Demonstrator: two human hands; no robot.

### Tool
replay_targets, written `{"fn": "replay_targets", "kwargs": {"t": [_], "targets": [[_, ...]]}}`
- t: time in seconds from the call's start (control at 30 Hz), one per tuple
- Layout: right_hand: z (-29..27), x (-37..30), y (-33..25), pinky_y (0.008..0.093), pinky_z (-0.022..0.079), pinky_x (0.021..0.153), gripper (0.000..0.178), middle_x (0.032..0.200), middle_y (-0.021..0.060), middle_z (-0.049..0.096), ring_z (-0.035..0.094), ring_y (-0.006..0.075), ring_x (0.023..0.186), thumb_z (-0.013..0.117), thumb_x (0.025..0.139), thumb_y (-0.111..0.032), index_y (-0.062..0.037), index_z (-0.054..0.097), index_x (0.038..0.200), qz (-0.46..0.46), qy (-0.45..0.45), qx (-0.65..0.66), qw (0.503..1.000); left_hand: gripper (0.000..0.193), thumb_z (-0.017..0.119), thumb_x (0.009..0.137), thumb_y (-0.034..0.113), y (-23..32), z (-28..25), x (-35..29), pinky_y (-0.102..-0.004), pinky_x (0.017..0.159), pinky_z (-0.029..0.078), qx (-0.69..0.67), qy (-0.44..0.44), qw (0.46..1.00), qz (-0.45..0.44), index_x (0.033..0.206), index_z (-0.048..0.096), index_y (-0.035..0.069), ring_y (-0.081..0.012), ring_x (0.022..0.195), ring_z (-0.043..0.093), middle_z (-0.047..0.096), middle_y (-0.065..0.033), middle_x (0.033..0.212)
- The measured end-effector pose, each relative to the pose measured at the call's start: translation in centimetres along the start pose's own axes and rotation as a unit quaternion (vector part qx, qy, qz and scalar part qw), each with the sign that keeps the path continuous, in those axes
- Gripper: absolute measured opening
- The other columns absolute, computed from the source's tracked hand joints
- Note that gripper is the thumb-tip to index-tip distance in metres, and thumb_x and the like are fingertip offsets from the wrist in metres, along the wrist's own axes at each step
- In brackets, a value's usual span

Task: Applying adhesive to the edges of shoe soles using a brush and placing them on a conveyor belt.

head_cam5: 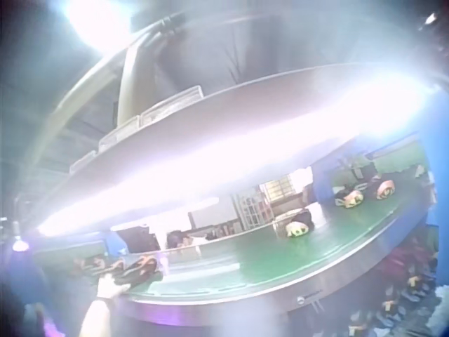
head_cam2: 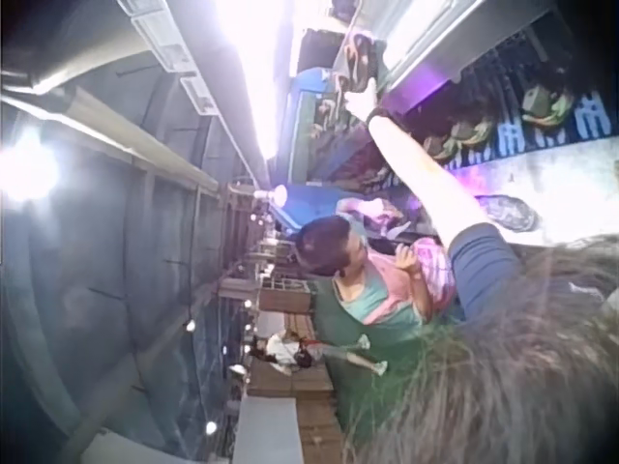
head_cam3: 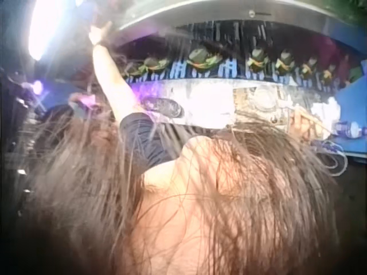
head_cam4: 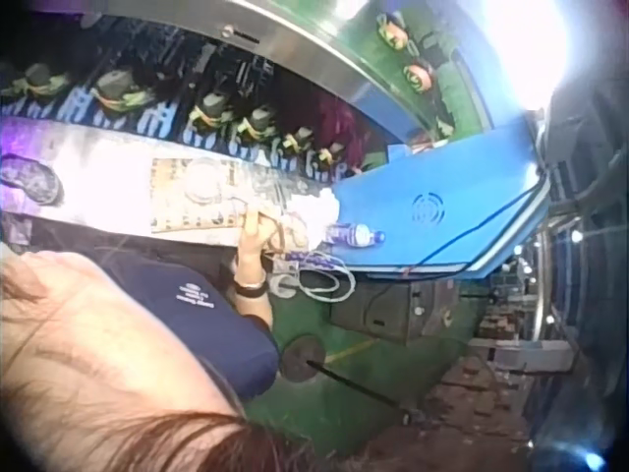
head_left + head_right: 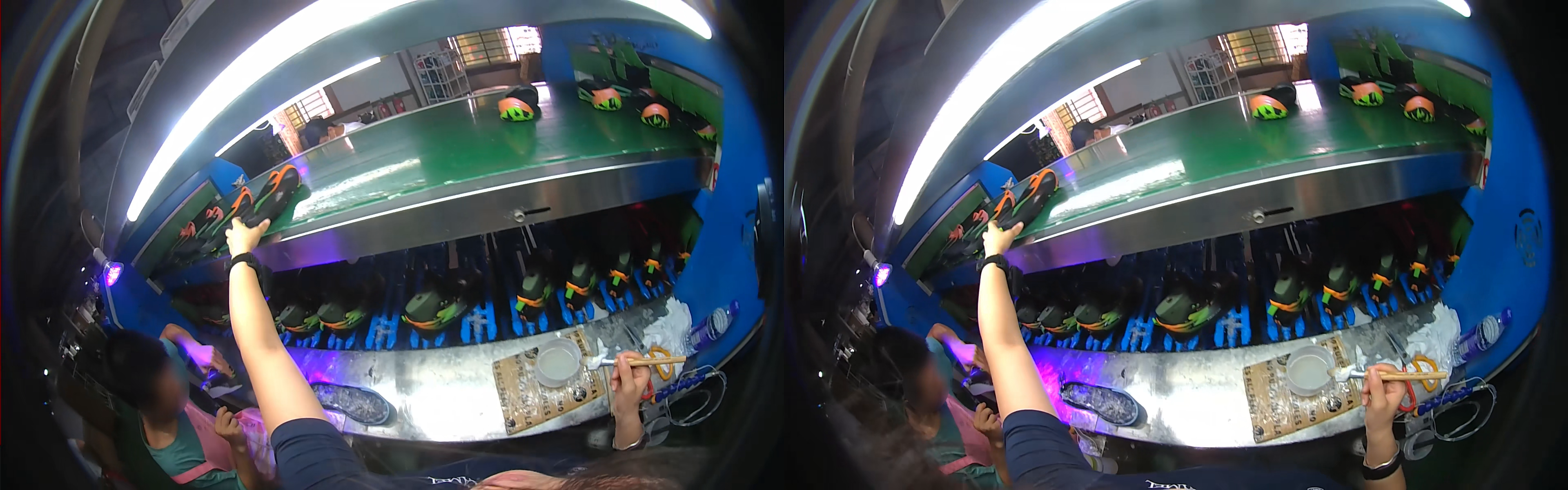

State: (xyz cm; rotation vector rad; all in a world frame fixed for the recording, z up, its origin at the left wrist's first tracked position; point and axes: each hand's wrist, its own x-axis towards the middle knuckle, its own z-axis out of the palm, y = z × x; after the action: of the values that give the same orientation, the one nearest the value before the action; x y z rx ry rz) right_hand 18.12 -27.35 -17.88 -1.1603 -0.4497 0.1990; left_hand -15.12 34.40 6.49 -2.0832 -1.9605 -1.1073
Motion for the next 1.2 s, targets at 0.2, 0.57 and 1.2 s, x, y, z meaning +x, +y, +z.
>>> {"fn": "replay_targets", "kwargs": {"t": [0.2, 0.57, 1.2], "targets": [[2.0, -0.3, 0.2, 0.0162, 0.027, 0.033, 0.009, 0.056, 0.0012, 0.045, 0.034, 0.0034, 0.038, 0.052, 0.083, -0.011, -0.0022, 0.049, 0.083, -0.003, 0.022, -0.018, 1.000, 0.058, 0.069, 0.065, 0.036, -1.6, 0.9, 2.2, -0.0350, 0.081, 0.044, -0.062, -0.071, 0.989, 0.114, 0.105, 0.052, -0.001, -0.0282, 0.092, 0.058, 0.060, -0.0192, 0.097], [6.3, 2.7, 4.0, 0.0152, 0.025, 0.034, 0.017, 0.055, -0.0023, 0.040, 0.032, 0.0022, 0.040, 0.052, 0.085, -0.020, -0.0042, 0.050, 0.091, 0.075, -0.078, -0.065, 0.992, 0.045, 0.062, 0.059, 0.027, 2.2, -8.7, -4.6, -0.0383, 0.077, 0.043, -0.340, 0.183, 0.906, 0.175, 0.095, 0.048, 0.003, -0.0341, 0.085, 0.051, 0.054, -0.0223, 0.084], [8.8, 0.9, 1.9, 0.0145, 0.024, 0.033, 0.014, 0.056, -0.0027, 0.040, 0.032, 0.0011, 0.040, 0.050, 0.086, -0.017, -0.0039, 0.051, 0.091, 0.068, -0.076, -0.013, 0.995, 0.117, 0.080, 0.052, 0.026, 5.0, -5.0, -4.0, -0.0335, 0.096, 0.033, -0.486, 0.258, 0.832, 0.067, 0.129, -0.001, -0.008, -0.0289, 0.112, 0.040, 0.035, -0.0260, 0.120]]}}
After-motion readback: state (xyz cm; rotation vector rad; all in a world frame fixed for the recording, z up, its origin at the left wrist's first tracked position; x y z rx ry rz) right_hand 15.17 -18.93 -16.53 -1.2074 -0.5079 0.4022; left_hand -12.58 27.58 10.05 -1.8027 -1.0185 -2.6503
